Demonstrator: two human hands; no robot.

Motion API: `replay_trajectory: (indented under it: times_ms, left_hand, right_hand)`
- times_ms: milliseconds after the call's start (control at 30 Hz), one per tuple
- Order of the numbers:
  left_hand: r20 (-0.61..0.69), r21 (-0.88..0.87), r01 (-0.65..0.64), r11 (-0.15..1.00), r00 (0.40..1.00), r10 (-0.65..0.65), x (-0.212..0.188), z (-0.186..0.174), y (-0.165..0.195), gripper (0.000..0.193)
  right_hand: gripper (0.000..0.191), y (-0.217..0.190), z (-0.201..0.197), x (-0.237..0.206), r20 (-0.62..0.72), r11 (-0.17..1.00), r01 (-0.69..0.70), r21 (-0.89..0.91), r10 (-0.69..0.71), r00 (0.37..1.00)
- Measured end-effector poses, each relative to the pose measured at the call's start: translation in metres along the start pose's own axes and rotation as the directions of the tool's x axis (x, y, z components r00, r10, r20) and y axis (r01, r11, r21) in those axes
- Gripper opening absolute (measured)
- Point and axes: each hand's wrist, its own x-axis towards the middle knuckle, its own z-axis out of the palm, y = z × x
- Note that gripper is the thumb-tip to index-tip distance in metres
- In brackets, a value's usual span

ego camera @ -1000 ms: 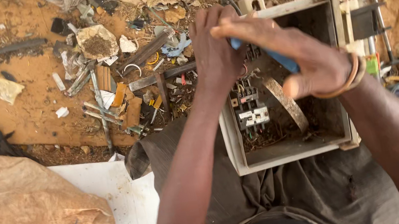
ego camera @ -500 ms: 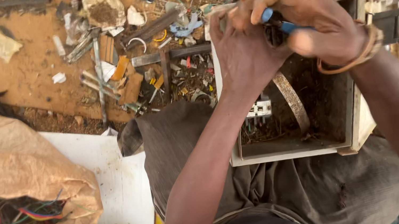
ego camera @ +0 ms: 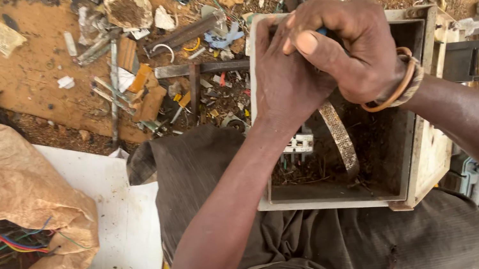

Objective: The person sits on the ground and uses pliers to remove wires and components from an open electrical box resting on their lap. They repeatedly pull and cut wires, placing removed pieces into a nearby sack.

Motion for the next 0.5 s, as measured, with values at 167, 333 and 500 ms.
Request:
replay_trajectory:
  times_ms: [167,333,500]
  left_hand:
    - [0.002,-0.144,0.058,0.988,0.998,-0.059,-0.001,0.005,-0.004,0.042]
    - [0.027,-0.001,-0.028,1.0,0.999,0.028,0.01,-0.004,0.004,0.059]
    - [-0.014,-0.07,-0.035,0.997,0.999,0.034,0.01,-0.013,0.01,0.05]
  right_hand:
    - [0.029,-0.007,0.0,0.001,-0.023,0.997,0.026,-0.068,-0.027,0.999]
    - [0.036,-0.026,-0.009,0.036,0.048,0.999,0.016,0.05,-0.018,0.999]
    - [0.032,-0.028,0.003,0.022,-0.034,0.988,-0.118,-0.104,0.115,0.993]
